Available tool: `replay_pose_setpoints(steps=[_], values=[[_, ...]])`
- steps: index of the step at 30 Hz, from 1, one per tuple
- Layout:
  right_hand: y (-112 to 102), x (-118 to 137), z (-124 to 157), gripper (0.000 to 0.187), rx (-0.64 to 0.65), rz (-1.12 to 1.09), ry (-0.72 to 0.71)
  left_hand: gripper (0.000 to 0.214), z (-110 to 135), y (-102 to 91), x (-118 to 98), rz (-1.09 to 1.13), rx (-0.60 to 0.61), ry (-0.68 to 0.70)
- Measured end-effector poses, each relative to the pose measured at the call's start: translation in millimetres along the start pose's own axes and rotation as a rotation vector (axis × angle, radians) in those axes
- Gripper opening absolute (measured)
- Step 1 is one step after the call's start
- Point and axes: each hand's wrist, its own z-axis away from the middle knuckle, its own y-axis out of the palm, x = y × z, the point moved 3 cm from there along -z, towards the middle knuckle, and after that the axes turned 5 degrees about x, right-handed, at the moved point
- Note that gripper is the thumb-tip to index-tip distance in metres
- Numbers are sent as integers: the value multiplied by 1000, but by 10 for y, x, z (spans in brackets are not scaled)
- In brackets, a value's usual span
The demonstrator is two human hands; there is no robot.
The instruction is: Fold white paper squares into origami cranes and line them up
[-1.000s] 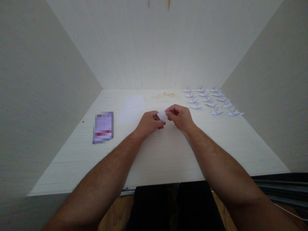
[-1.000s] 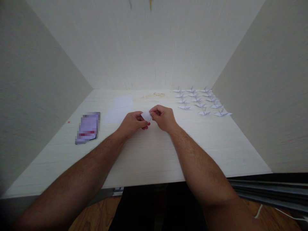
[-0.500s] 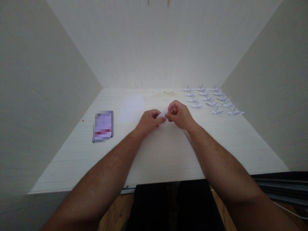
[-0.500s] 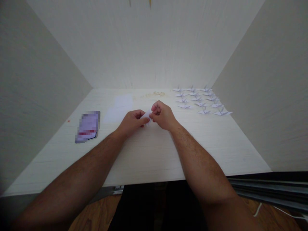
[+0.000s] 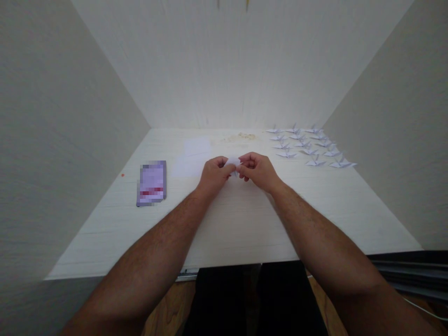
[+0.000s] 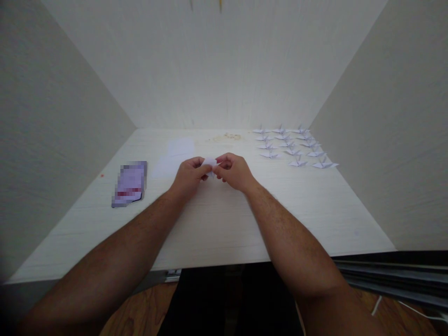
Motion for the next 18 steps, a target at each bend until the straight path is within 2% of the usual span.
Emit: replay_pose_setpoints(steps=[2,7,18], values=[[31,11,17,16,4,37,38,10,-20,1,41,94,-21,23],[59,39,42,16,-38,100,61,13,-29,22,100,169,-38,42],[93,51,33,14,-59,142,-38,13,15,85,36,339,-87,-34]])
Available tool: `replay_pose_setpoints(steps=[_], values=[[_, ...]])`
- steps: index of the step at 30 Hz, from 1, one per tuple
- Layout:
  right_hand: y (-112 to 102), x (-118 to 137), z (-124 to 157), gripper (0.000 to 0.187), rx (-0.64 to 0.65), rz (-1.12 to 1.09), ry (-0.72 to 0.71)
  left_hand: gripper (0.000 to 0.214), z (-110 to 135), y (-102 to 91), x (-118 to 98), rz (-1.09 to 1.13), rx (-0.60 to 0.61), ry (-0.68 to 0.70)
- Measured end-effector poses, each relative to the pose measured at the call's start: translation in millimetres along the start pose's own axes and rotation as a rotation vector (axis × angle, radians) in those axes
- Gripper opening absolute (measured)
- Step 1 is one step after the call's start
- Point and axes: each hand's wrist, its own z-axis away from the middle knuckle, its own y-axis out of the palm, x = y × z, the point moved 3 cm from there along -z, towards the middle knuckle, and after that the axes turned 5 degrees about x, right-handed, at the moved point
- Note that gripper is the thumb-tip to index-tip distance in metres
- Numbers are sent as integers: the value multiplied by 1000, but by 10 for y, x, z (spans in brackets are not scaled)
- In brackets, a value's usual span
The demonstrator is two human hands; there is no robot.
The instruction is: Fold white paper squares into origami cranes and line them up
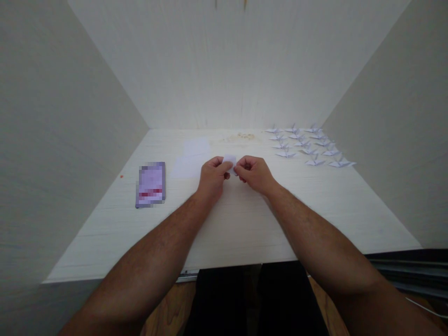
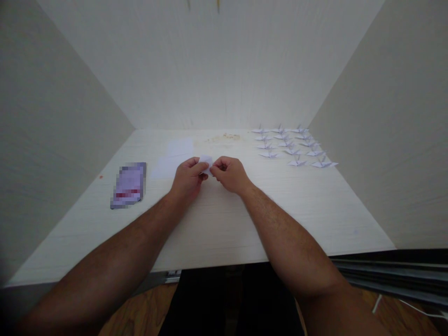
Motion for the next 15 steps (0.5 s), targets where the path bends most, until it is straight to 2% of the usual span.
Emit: replay_pose_setpoints(steps=[3,9,15], values=[[23,-8,3,14,-10,-3,18,13,2,4,-15,19,-3,-4],[57,0,17,15,67,34,30,15,-13,-7,-12,99,-15,10],[35,-4,10,12,34,38,36,14,-7,-4,-9,105,-12,1]])
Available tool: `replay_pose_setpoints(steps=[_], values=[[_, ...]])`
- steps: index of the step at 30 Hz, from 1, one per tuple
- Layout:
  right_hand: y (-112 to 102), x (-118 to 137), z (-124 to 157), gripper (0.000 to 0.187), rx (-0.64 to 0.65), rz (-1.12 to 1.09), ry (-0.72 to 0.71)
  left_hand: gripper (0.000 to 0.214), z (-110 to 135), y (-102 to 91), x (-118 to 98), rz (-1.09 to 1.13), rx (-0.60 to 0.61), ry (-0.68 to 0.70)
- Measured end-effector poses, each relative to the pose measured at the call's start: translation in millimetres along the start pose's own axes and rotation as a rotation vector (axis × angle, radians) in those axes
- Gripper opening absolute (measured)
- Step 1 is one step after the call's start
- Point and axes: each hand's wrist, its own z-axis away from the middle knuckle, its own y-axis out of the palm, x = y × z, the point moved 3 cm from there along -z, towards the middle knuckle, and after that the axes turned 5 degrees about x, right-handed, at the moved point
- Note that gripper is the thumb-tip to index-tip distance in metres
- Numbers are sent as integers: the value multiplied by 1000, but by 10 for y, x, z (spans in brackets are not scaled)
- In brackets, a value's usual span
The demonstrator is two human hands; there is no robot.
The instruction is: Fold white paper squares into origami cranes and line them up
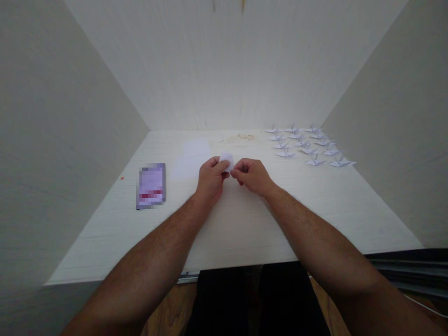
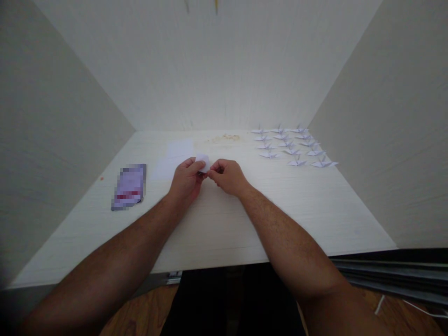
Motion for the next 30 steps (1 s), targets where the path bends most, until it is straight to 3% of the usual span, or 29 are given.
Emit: replay_pose_setpoints(steps=[6,15,30], values=[[-4,-10,5,15,-26,-120,-16,15,20,23,-15,21,49,-1],[-47,33,20,12,-91,-37,-79,17,64,64,-18,44,90,-61],[-75,63,14,20,-95,-89,-103,15,33,19,12,-58,86,53]])
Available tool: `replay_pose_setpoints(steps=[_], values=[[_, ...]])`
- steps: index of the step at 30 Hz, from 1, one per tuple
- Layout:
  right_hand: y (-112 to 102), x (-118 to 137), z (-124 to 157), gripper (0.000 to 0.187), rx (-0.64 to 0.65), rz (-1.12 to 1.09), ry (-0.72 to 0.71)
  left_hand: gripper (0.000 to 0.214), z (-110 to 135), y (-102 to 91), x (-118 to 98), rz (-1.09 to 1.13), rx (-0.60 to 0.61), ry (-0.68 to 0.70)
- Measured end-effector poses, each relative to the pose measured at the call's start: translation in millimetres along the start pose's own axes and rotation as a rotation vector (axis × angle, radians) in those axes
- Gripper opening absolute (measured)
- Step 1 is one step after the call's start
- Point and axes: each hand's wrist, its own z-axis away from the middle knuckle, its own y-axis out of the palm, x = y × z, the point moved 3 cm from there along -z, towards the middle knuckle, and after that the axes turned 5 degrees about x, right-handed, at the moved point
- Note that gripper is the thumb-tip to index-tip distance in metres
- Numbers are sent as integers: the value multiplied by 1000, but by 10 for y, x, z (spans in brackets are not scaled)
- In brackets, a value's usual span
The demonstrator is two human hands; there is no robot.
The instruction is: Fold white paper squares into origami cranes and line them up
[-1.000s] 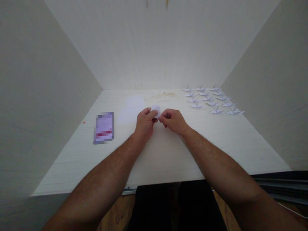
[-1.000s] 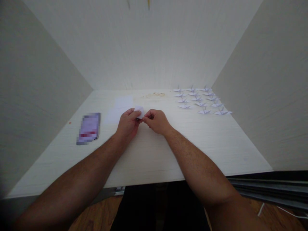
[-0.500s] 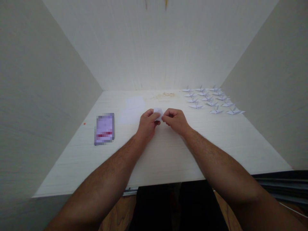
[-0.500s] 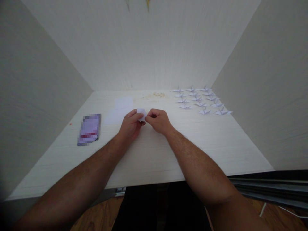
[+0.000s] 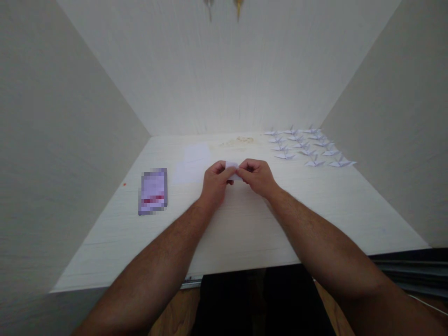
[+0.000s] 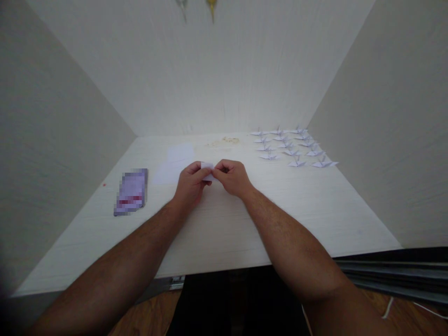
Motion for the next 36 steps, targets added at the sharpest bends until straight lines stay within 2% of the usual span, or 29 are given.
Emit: replay_pose_setpoints(steps=[5,10,17,29,33,36], values=[[12,-46,-5,18,-40,-71,14,18,-33,-51,35,-55,13,39],[11,-83,-9,18,-67,-176,57,20,-40,-60,52,-2,21,8],[20,-102,0,17,-52,-223,73,21,-12,-10,15,101,57,-69],[43,-80,9,15,-94,-224,108,21,1,-3,2,4,41,-49],[23,-73,-4,30,-165,-141,65,20,-5,-7,32,-13,57,-53],[41,-92,-13,30,-105,-201,81,21,-35,-48,58,-17,14,-22]])
